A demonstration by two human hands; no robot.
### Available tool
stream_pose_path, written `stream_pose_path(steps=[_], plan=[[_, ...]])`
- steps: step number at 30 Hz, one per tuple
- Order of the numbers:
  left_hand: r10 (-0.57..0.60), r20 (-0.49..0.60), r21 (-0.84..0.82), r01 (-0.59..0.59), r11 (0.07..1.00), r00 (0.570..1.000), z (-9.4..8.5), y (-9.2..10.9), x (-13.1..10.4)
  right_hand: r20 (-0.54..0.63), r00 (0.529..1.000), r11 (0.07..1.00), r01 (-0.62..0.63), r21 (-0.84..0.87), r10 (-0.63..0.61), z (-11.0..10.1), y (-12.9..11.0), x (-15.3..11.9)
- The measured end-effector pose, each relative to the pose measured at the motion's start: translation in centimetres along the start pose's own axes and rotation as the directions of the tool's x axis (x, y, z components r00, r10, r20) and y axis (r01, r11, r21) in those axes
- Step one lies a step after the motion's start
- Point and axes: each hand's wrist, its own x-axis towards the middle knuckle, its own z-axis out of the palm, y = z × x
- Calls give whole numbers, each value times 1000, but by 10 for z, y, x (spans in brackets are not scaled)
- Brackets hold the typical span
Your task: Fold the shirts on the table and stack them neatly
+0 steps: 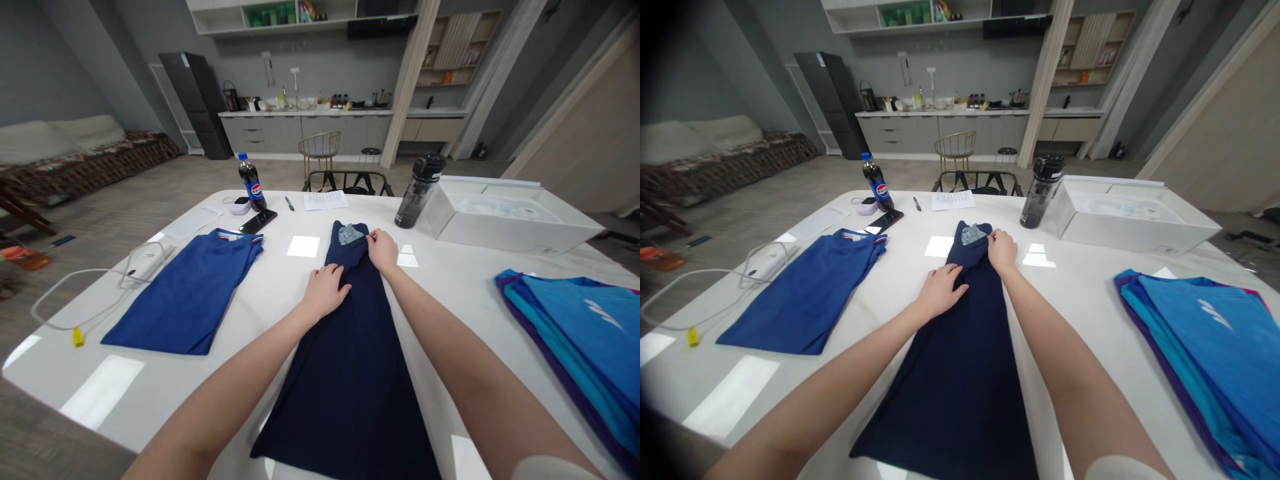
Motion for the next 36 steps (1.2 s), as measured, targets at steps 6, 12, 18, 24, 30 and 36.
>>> stream_pose_path(steps=[6,12,18,24,30,36], plan=[[-34,33,87,31,996,999,-11,14,-77,-13,998,998,-60,-14,60,-6,-8,-39],[-49,33,169,43,985,998,-20,14,-138,161,852,861,467,199,-499,-31,-37,-137],[-147,92,227,123,966,985,-33,20,-171,311,780,839,483,252,-543,-60,-54,-212],[-193,124,241,159,957,973,-41,30,-209,378,804,888,424,179,-460,-71,-59,-242],[-240,137,230,205,951,961,-47,34,-245,361,751,829,540,145,-552,-76,-79,-256],[-232,74,175,216,961,970,-54,41,-255,326,722,765,643,10,-611,-68,-96,-262]])
